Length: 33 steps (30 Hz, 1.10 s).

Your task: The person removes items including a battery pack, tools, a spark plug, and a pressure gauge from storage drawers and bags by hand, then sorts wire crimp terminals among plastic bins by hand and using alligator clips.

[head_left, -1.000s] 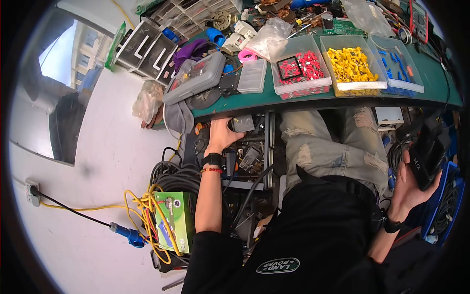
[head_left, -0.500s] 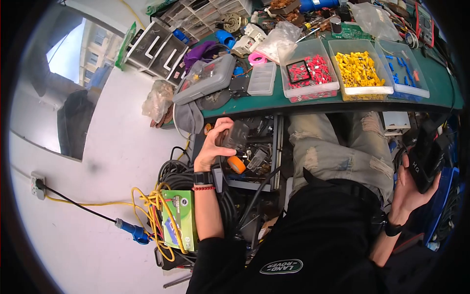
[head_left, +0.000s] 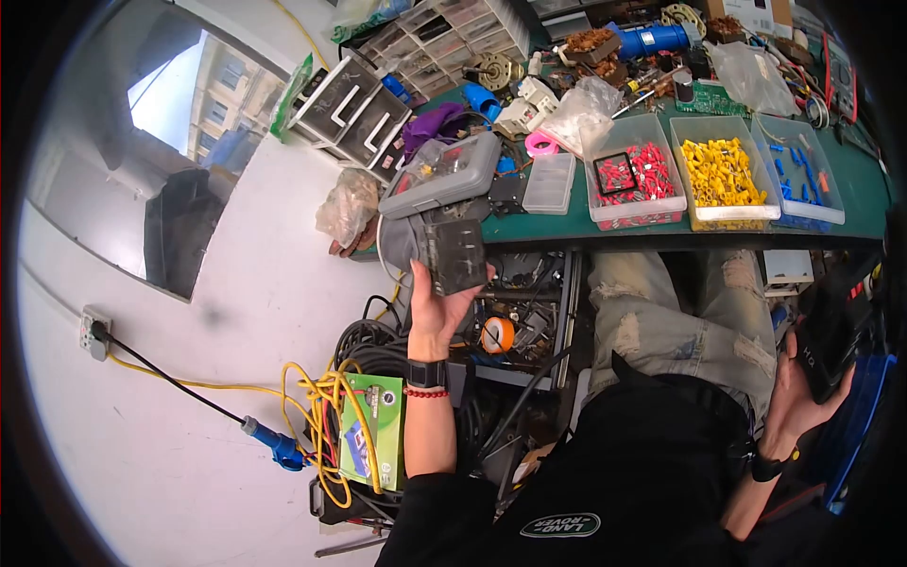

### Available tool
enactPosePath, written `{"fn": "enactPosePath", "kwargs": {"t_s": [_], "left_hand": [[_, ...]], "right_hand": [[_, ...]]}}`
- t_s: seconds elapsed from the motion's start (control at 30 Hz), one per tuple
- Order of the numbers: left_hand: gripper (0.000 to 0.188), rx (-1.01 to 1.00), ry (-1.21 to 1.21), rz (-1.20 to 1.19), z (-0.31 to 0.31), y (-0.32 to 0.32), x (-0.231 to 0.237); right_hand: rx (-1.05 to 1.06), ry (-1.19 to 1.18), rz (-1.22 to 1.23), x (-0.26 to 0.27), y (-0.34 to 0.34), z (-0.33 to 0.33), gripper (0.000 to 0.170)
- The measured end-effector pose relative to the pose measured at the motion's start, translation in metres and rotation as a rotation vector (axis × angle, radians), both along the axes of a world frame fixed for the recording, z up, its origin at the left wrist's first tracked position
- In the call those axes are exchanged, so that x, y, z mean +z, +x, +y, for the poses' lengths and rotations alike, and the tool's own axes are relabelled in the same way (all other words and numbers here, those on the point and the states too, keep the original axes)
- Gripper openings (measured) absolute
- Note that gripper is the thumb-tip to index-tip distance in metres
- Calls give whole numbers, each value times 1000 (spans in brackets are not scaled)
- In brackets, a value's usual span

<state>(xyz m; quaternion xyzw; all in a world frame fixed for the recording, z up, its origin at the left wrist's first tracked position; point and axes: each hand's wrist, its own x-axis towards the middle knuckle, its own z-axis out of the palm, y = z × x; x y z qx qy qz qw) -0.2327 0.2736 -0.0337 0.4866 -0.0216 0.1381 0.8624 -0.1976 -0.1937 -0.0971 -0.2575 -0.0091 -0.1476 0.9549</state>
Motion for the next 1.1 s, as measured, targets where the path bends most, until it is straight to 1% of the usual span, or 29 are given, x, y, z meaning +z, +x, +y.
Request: {"fn": "enactPosePath", "kwargs": {"t_s": [0.03,0.07,0.13,0.17,0.2,0.27,0.3,0.33,0.4,0.47,0.5,0.53,0.6,0.63,0.67,0.73,0.77,0.8,0.87,0.9,0.93,1.0,1.03,1.07,1.1], "left_hand": [[96,-32,128,25,-5,-1,6],[96,-36,128,18,-10,-3,9],[101,-58,348,32,-23,-5,14],[109,-23,398,107,-37,-6,26],[111,26,474,174,-59,-6,44],[105,-31,512,149,-77,-6,53],[105,-36,509,146,-84,-6,56],[102,-38,524,146,-92,-6,57],[99,-50,533,144,-101,-6,59],[90,-85,541,115,-109,-6,59],[88,-72,532,132,-117,-9,63],[82,-106,509,171,-123,-13,70],[57,-102,573,139,-139,-16,79],[53,-65,550,102,-159,-18,89],[48,-71,549,100,-168,-19,92],[42,-159,559,135,-179,-15,97],[41,-161,534,142,-190,-13,101],[41,-175,529,140,-200,-10,100],[44,-137,685,127,-213,-7,100],[44,-163,838,88,-209,-1,89],[47,-116,1056,-63,-212,3,85],[52,-46,1207,-208,-231,3,89],[58,-41,1247,-182,-237,-1,87],[60,-14,1334,-252,-242,-2,85],[60,3,1352,-288,-248,-2,84]], "right_hand": [[56,-2,-50,-1,-1,0,59],[110,-6,-99,-2,-1,-1,58],[101,-15,-66,3,-2,5,60],[97,-24,-26,7,-3,9,62],[94,-27,-30,9,-4,13,62],[123,-19,0,11,-6,18,65],[177,-25,-32,14,-5,21,68],[126,37,176,22,-12,27,71],[194,30,196,19,-14,29,74],[256,18,166,15,-14,30,74],[287,20,109,16,-14,32,73],[303,13,55,16,-15,31,72],[470,50,60,11,-20,26,80],[437,-18,38,10,-18,28,84],[414,-85,17,9,-14,29,88],[425,-198,-5,9,-10,29,94],[451,-158,-18,10,-10,30,95],[514,-75,-43,12,-10,28,91],[599,-49,-112,8,-11,27,90],[599,-47,-112,8,-12,28,90],[621,-9,-115,9,-12,31,90],[633,33,-116,10,-14,35,89],[644,55,-89,11,-16,37,88],[654,77,-62,12,-17,38,88],[668,79,-91,9,-16,40,86]]}}
